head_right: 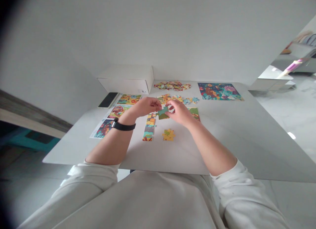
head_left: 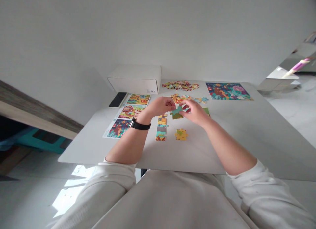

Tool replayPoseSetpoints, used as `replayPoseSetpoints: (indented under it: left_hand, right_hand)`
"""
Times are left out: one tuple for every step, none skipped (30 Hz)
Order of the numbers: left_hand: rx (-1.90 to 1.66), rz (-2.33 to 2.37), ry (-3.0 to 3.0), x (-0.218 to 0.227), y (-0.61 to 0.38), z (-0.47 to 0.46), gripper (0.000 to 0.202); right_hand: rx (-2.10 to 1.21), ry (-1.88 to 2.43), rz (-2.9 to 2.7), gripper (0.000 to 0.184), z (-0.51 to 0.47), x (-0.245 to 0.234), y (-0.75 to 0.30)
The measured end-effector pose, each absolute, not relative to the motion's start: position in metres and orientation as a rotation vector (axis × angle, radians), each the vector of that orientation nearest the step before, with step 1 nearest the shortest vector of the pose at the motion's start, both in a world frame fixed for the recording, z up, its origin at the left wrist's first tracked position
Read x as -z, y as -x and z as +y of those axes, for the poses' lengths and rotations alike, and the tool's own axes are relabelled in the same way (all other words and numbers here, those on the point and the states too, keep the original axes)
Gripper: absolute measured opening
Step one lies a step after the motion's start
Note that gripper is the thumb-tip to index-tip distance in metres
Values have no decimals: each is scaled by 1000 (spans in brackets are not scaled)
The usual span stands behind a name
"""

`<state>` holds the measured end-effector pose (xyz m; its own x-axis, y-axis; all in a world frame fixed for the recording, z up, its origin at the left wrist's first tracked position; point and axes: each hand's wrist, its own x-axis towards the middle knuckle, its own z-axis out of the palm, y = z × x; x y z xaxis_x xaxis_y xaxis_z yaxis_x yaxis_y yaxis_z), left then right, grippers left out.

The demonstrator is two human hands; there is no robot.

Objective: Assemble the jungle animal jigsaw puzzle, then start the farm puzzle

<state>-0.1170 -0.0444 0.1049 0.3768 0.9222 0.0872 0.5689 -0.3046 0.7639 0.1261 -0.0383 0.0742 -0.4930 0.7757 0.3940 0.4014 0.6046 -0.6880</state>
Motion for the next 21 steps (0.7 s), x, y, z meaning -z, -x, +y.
replayPoseSetpoints:
  left_hand:
    - [-696,1267,-1972,-102,119,-51,19]
    - [-686,1258,-1950,-100,121,-57,19]
    - [-676,1254,-1931,-99,123,-65,19]
    - [-664,1248,-1913,-98,125,-72,20]
    - [-657,1240,-1896,-98,126,-80,21]
    - [-654,1233,-1876,-98,126,-87,22]
    - [-654,1228,-1856,-97,126,-93,22]
    - [-659,1231,-1838,-95,125,-99,23]
    - [-663,1241,-1823,-93,125,-103,23]
    - [-667,1255,-1809,-89,124,-107,24]
    - [-670,1271,-1789,-85,123,-109,24]
    - [-670,1284,-1762,-80,123,-111,25]
    - [-664,1294,-1733,-75,123,-112,25]
    - [-655,1304,-1707,-69,123,-112,25]
    - [-645,1318,-1698,-65,124,-113,25]
    - [-637,1340,-1709,-60,126,-113,25]
    - [-628,1371,-1746,-57,128,-113,25]
    - [-622,1414,-1804,-55,131,-113,25]
    - [-617,1470,-1871,-53,135,-113,25]
    - [-605,1530,-1936,-52,138,-113,25]
    - [-583,1587,-1989,-52,141,-114,25]
  right_hand:
    - [-608,870,-2170,26,-50,-73,-127]
    - [-544,814,-2213,26,-61,-73,-129]
    - [-488,761,-2259,27,-72,-72,-130]
    - [-436,717,-2312,28,-83,-72,-132]
    - [-383,685,-2357,28,-92,-72,-132]
    - [-331,670,-2389,28,-101,-72,-133]
    - [-281,666,-2415,27,-108,-72,-133]
    - [-234,669,-2435,26,-115,-71,-133]
    - [-194,676,-2452,26,-120,-70,-133]
    - [-160,685,-2468,26,-123,-69,-133]
    - [-136,694,-2482,27,-126,-66,-132]
    - [-122,702,-2493,27,-127,-63,-131]
    - [-117,711,-2500,27,-128,-59,-130]
    - [-121,721,-2500,26,-128,-54,-130]
    - [-135,730,-2499,26,-128,-49,-129]
    - [-155,736,-2498,25,-127,-45,-128]
    - [-177,740,-2500,25,-127,-41,-127]
    - [-199,743,-2503,25,-126,-37,-127]
    - [-219,744,-2510,25,-125,-34,-127]
    - [-238,746,-2519,25,-124,-32,-127]
    - [-255,745,-2529,25,-124,-31,-127]
